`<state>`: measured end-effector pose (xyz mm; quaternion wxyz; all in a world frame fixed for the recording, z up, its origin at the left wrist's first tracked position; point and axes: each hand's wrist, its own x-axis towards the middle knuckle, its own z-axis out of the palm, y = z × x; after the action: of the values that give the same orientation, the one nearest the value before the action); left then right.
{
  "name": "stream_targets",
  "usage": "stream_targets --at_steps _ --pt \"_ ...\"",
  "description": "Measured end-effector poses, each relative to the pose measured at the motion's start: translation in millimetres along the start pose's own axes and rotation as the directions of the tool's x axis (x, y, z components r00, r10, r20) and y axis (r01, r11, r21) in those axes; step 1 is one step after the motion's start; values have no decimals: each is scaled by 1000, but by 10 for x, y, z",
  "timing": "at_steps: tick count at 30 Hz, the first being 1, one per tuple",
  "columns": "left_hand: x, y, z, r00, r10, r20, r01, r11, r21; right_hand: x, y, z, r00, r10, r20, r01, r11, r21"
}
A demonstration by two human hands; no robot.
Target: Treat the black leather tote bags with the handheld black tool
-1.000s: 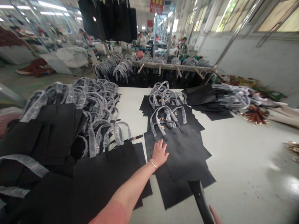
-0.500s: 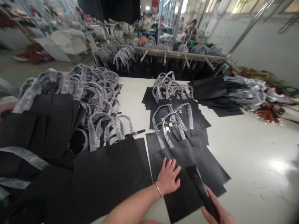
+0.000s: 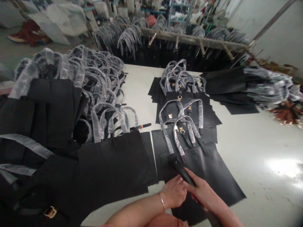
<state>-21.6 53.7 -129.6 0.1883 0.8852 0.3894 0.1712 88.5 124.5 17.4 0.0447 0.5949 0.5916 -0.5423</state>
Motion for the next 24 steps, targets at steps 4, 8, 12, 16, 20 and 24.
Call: stream_targets --at_steps 4,8,12,16,20,24 --pt "6 7 -4 999 -31 -31 29 999 -43 70 -47 -9 1000 -3 19 3 1000 3" --pt "7 -5 -20 998 -10 -57 7 999 -49 7 68 -10 998 47 44 -47 999 0" --pt "8 -11 24 1000 11 -12 -12 998 -56 104 -7 55 1000 -12 16 13 999 -51" --pt "-3 2 12 1000 1 -3 -1 1000 7 239 -219 69 971 -186 -153 178 982 -67" --pt "-24 19 -133 998 -23 -57 27 996 80 73 -152 -160 949 -37 -312 53 998 44" --pt "-26 30 -243 998 -39 -41 43 994 105 -184 166 -302 969 77 -234 -57 994 92"
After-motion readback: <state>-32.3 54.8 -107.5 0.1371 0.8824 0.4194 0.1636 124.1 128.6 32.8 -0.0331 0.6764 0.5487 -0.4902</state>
